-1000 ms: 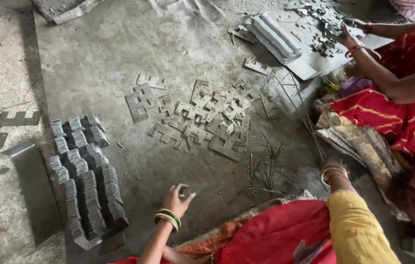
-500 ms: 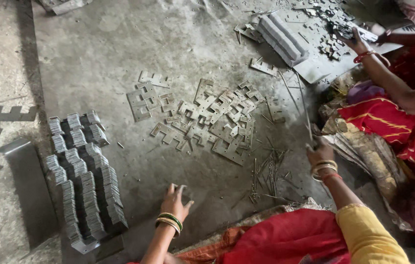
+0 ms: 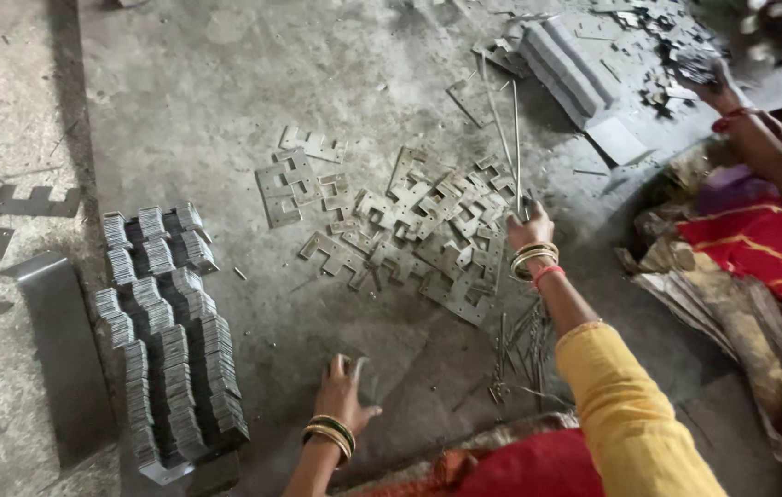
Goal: The person sits on the floor and sorts small metal brackets by picking them up, inspecting them, and stacking them into neat piles. She also uses a long metal rod to sweep and gather scattered pieces into a central area.
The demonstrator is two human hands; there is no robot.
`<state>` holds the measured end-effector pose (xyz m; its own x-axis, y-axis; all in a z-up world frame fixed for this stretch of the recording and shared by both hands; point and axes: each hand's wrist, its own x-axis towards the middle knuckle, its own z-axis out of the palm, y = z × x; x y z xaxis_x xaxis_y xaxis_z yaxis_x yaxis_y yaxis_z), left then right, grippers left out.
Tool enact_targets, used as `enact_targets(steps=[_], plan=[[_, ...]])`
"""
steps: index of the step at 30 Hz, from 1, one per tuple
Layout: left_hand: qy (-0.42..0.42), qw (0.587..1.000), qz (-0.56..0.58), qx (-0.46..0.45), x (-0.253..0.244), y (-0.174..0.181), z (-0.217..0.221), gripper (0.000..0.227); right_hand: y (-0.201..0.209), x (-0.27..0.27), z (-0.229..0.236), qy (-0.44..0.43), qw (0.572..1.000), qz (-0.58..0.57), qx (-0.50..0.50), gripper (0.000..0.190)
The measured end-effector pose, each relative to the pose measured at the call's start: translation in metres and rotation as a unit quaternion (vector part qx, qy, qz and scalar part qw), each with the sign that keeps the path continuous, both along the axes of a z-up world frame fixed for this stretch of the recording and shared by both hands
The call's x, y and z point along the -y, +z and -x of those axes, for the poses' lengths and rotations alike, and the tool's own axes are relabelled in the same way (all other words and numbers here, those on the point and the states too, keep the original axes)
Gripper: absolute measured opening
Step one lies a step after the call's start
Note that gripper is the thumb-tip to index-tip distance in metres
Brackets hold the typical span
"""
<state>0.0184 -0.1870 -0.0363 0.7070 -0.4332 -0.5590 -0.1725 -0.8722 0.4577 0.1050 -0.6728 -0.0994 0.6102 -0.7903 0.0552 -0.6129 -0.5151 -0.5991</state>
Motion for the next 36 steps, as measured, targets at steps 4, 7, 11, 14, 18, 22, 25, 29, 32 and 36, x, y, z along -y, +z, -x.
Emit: enact_targets(steps=[4, 7, 11, 14, 18, 22, 25, 29, 32, 36], plan=[[0.017, 1.0, 0.021, 0.007, -0.002, -0.012, 0.005, 0.097, -0.029, 0.023, -0.052, 0.042, 0.99, 0.066, 0.119, 0.055], [0.03, 0.998, 0.049, 0.022, -0.002, -0.015, 0.007, 0.097, -0.023, 0.059, -0.112, 0.008, 0.99, 0.08, 0.119, 0.056], [0.031, 0.999, 0.035, 0.01, 0.001, -0.014, 0.0, 0.096, 0.01, 0.093, -0.188, -0.016, 0.995, 0.02, 0.096, 0.061], [0.047, 0.998, 0.037, 0.013, 0.003, -0.012, 0.0, 0.095, 0.029, 0.103, -0.216, -0.021, 0.996, -0.086, 0.022, 0.057], [0.064, 0.997, 0.033, 0.0, 0.005, -0.006, -0.002, 0.093, 0.018, 0.108, -0.204, 0.015, 0.992, -0.121, 0.014, 0.046], [0.054, 0.998, 0.021, -0.004, 0.005, -0.005, 0.0, 0.092, -0.018, 0.092, -0.142, 0.122, 0.967, -0.196, 0.105, 0.037], [0.036, 0.999, 0.018, 0.006, 0.0, -0.014, 0.003, 0.096, -0.035, 0.051, -0.076, 0.171, 0.904, -0.348, 0.183, 0.032], [0.022, 0.988, 0.122, 0.089, -0.003, -0.041, 0.007, 0.093, -0.015, -0.019, 0.028, 0.036, 0.817, -0.535, 0.212, 0.054], [0.112, 0.953, 0.239, 0.146, -0.001, -0.055, 0.016, 0.067, 0.036, -0.042, 0.085, 0.071, 0.974, -0.189, 0.1, 0.045], [0.144, 0.962, 0.195, 0.124, -0.004, -0.052, 0.012, 0.047, 0.087, -0.061, 0.078, 0.024, 0.973, -0.199, 0.117, 0.048]])
